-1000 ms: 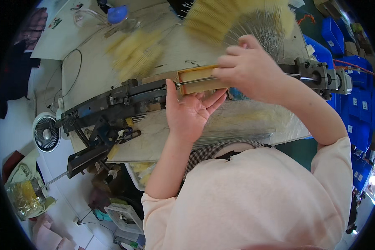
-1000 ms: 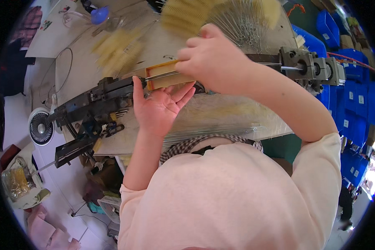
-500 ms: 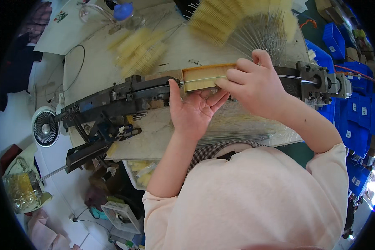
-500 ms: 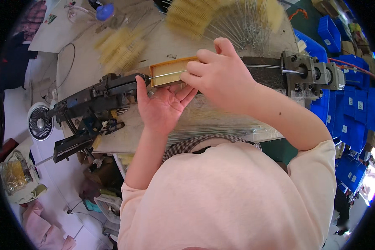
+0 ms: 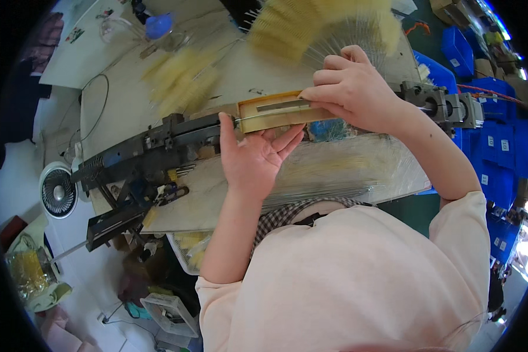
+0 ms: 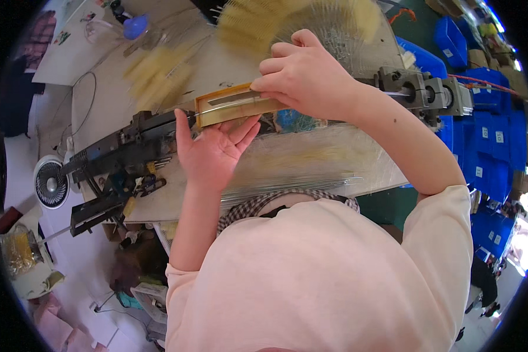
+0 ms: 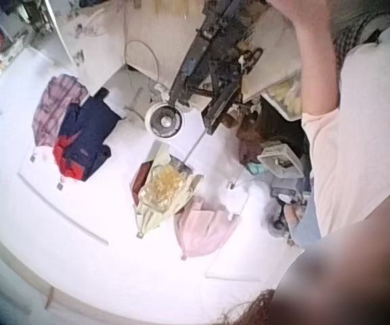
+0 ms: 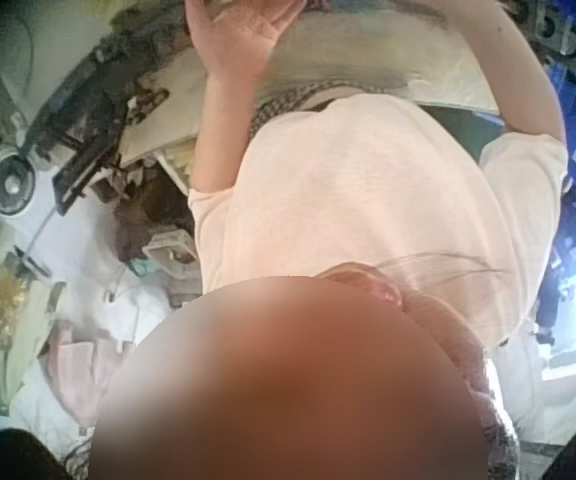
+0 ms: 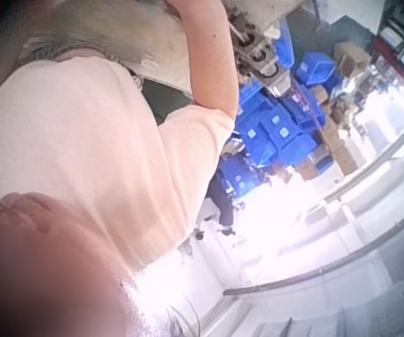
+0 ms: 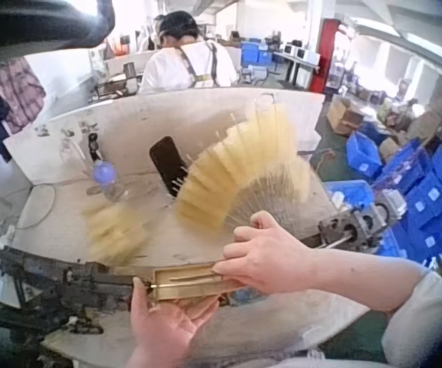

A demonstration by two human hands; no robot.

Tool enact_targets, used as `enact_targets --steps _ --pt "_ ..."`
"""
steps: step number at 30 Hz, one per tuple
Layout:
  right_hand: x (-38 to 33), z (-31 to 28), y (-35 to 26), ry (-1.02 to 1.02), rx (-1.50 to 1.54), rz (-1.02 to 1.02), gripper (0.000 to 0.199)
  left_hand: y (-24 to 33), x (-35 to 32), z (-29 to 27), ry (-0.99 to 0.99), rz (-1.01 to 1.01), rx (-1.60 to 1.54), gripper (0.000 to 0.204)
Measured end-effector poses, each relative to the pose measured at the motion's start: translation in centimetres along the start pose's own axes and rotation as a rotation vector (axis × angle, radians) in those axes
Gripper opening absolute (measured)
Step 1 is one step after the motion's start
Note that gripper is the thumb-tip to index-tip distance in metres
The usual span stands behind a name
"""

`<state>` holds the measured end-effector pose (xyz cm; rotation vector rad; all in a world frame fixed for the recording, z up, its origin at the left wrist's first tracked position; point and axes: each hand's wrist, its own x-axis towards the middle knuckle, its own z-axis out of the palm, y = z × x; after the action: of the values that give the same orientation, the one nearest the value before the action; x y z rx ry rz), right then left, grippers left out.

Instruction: The person manufactures wire brushes by loading bristles between metal wires inside a fixture, smoothing the fibers with a metal tool, and using a machine to twist the wires into brushes.

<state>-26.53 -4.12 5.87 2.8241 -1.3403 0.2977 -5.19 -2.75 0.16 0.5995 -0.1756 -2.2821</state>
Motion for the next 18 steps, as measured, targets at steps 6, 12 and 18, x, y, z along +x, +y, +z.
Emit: enact_targets --steps 6,12,18 --pt "-2.0 0.0 1.1 0.019 0.033 0.007 0.017 -0.2 0.0 -0.3 0.02 0.025 0.035 0.086" --pt "-2.8 -0.9 -0.3 0.002 0.044 -0.095 0.014 -0.4 0.0 0.0 0.075 0.059 -0.052 0.083" --pt "0.2 0.6 1.1 0.211 0.209 -0.059 0.011 -0.4 -0.1 0.4 0.107 0.062 -0.001 0.083"
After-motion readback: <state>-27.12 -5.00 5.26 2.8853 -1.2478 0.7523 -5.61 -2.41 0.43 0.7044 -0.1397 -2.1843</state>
